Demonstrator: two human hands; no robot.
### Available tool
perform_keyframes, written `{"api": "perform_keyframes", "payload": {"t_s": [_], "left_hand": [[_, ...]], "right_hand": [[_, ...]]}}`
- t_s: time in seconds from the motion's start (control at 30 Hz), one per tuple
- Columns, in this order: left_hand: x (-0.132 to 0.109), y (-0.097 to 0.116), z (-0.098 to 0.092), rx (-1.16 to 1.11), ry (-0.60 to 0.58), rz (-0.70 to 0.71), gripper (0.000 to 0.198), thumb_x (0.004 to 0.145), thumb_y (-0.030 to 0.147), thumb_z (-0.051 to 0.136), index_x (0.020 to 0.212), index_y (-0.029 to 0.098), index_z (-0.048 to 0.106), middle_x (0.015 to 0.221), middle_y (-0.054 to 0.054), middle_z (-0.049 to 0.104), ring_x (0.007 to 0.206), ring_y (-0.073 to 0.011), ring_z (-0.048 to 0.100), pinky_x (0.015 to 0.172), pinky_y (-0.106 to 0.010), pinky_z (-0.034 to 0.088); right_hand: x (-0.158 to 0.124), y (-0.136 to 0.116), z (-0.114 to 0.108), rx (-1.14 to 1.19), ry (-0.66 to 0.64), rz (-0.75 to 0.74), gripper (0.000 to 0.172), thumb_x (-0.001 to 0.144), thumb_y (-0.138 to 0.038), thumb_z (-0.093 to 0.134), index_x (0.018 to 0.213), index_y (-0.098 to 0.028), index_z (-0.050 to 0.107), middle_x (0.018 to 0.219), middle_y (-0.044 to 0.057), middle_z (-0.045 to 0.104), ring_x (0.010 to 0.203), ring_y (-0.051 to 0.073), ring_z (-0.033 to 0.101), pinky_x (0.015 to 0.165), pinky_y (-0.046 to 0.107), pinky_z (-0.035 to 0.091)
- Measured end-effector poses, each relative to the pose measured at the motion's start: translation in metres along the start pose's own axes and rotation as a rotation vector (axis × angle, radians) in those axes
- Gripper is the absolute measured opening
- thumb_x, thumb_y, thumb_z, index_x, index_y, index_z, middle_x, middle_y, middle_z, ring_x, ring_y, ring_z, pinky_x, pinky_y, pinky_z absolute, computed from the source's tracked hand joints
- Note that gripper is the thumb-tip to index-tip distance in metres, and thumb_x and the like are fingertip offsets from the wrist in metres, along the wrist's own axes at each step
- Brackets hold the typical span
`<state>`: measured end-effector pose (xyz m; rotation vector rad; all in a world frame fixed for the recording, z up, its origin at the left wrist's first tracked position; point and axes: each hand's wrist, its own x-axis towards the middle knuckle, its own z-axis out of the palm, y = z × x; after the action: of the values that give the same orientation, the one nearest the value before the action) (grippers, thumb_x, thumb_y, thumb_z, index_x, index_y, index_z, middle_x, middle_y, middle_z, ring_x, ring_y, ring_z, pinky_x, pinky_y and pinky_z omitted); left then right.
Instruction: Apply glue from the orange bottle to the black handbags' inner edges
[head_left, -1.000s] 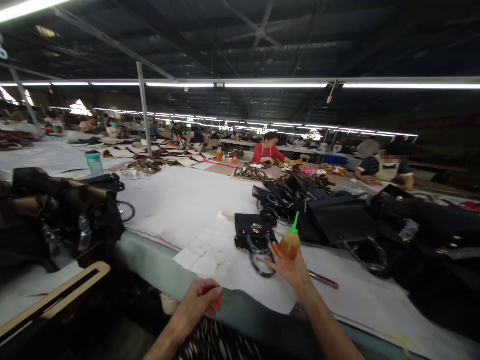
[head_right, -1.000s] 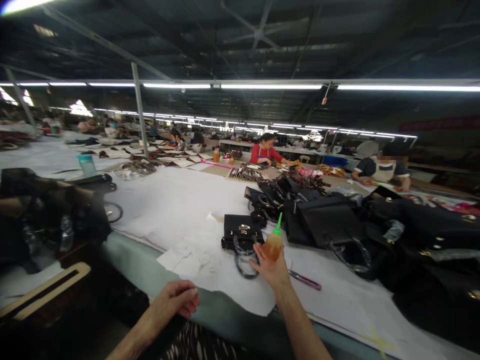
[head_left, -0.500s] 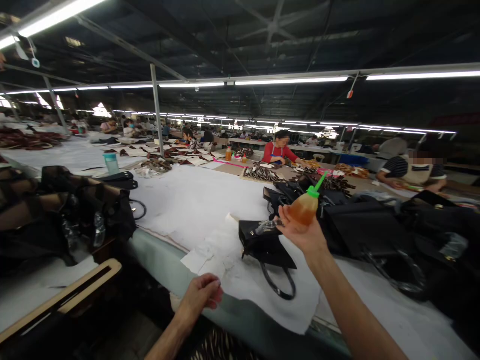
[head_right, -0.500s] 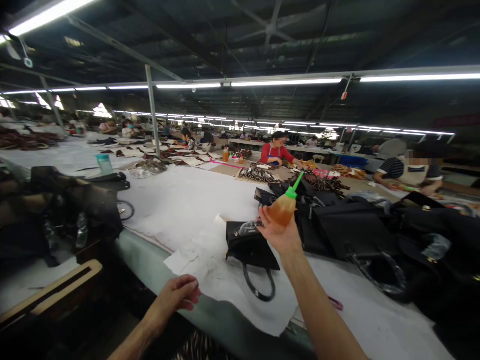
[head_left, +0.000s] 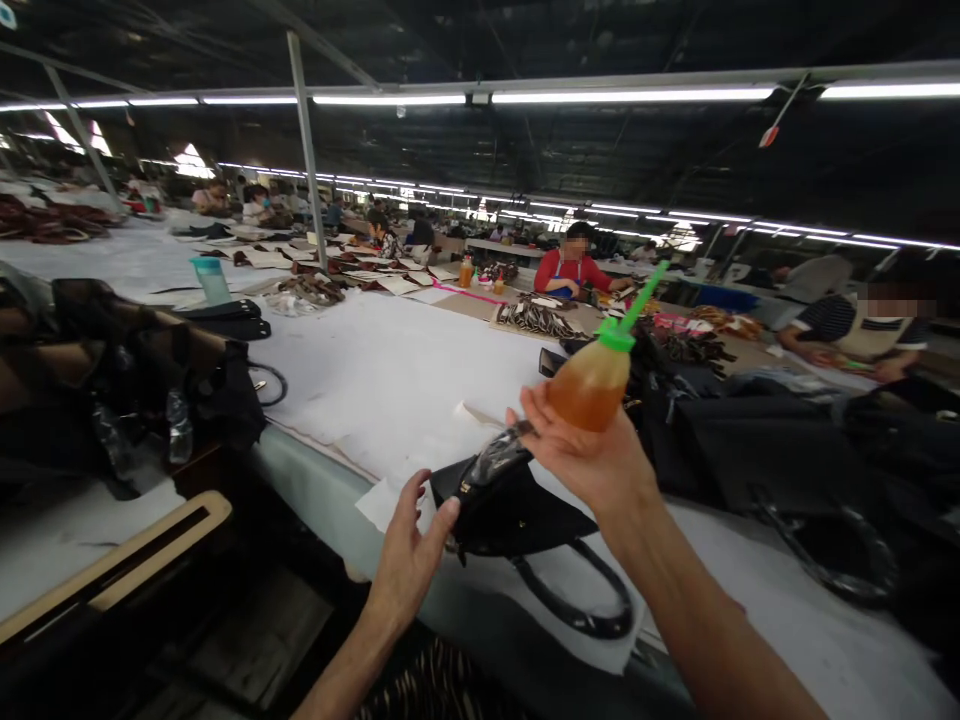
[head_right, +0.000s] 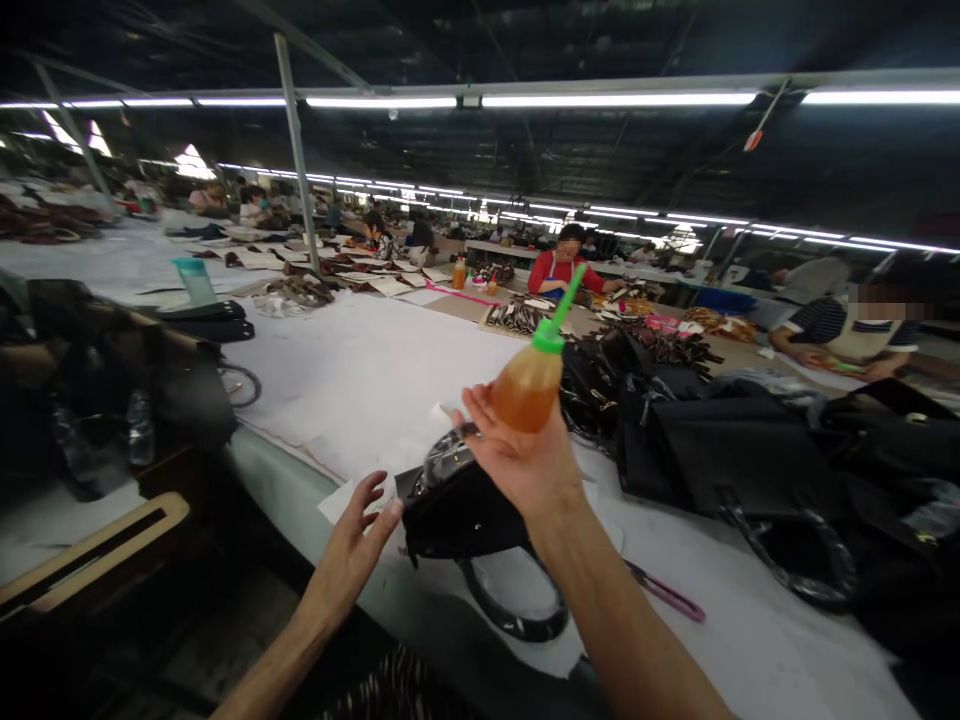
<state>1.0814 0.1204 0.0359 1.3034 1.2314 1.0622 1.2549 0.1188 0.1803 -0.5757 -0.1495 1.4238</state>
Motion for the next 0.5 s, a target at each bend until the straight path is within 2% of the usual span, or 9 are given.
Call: {"api": "perform_keyframes", "payload": {"t_s": [0.07,0.13,0.2,0.27,0.33,0.4,0.43,0.5], "left_hand": [[0.0,0.013,-0.001,0.075,-0.07,0.082,0.07,0.064,0.048,0.069,0.123,0.017,0.047,0.122,-0.011,0.054,0.115,-0.0286,0.048,0.096,-0.039,0.039],[0.005,0.018,-0.002,0.072,-0.095,0.11,0.055,0.064,0.045,0.069,0.109,0.016,0.056,0.103,-0.008,0.064,0.099,-0.0267,0.057,0.085,-0.035,0.045],[0.013,0.014,-0.007,-0.015,-0.037,0.118,0.035,0.067,0.044,0.064,0.086,0.015,0.062,0.081,-0.005,0.066,0.082,-0.0245,0.061,0.074,-0.032,0.049],[0.019,0.004,-0.017,-0.103,0.036,0.109,0.027,0.066,0.043,0.063,0.069,0.016,0.059,0.071,-0.005,0.065,0.077,-0.0243,0.061,0.07,-0.031,0.049],[0.021,-0.008,-0.03,-0.17,0.087,0.043,0.025,0.064,0.041,0.064,0.066,0.017,0.058,0.072,-0.006,0.065,0.079,-0.0252,0.061,0.071,-0.031,0.05],[0.021,-0.018,-0.043,-0.246,0.114,-0.056,0.026,0.066,0.041,0.063,0.072,0.016,0.059,0.073,-0.006,0.066,0.077,-0.0243,0.062,0.068,-0.031,0.051],[0.022,-0.021,-0.049,-0.316,0.112,-0.128,0.027,0.069,0.041,0.062,0.076,0.016,0.058,0.071,-0.005,0.065,0.072,-0.0231,0.063,0.065,-0.031,0.051],[0.024,-0.025,-0.057,-0.492,0.083,-0.281,0.029,0.073,0.043,0.06,0.082,0.016,0.055,0.064,-0.003,0.062,0.061,-0.0205,0.062,0.057,-0.031,0.051]], "right_hand": [[-0.003,0.024,0.008,-0.043,-0.095,0.133,0.031,0.085,-0.038,0.041,0.075,-0.016,0.06,0.079,0.009,0.063,0.095,0.024,0.058,0.089,0.043,0.039],[-0.006,0.049,0.015,-0.093,-0.195,0.228,0.037,0.086,-0.043,0.041,0.074,-0.014,0.061,0.077,0.01,0.064,0.097,0.025,0.057,0.092,0.041,0.036],[-0.01,0.07,0.018,-0.135,-0.307,0.27,0.04,0.085,-0.047,0.043,0.076,-0.014,0.061,0.076,0.01,0.064,0.097,0.025,0.056,0.095,0.039,0.033],[-0.015,0.083,0.017,-0.13,-0.393,0.325,0.04,0.084,-0.051,0.046,0.08,-0.014,0.061,0.078,0.01,0.065,0.101,0.026,0.054,0.096,0.042,0.031],[-0.019,0.085,0.012,-0.102,-0.42,0.417,0.038,0.084,-0.051,0.046,0.083,-0.015,0.059,0.082,0.01,0.064,0.106,0.026,0.052,0.095,0.048,0.031],[-0.023,0.076,0.002,-0.092,-0.399,0.484,0.038,0.087,-0.049,0.043,0.083,-0.015,0.059,0.085,0.011,0.063,0.108,0.027,0.05,0.094,0.052,0.031],[-0.024,0.068,-0.004,-0.098,-0.374,0.489,0.039,0.087,-0.048,0.041,0.083,-0.014,0.059,0.085,0.012,0.063,0.108,0.027,0.05,0.095,0.053,0.031],[-0.025,0.047,-0.017,-0.104,-0.273,0.404,0.038,0.088,-0.044,0.041,0.08,-0.013,0.061,0.084,0.012,0.063,0.104,0.027,0.052,0.094,0.054,0.034]]}}
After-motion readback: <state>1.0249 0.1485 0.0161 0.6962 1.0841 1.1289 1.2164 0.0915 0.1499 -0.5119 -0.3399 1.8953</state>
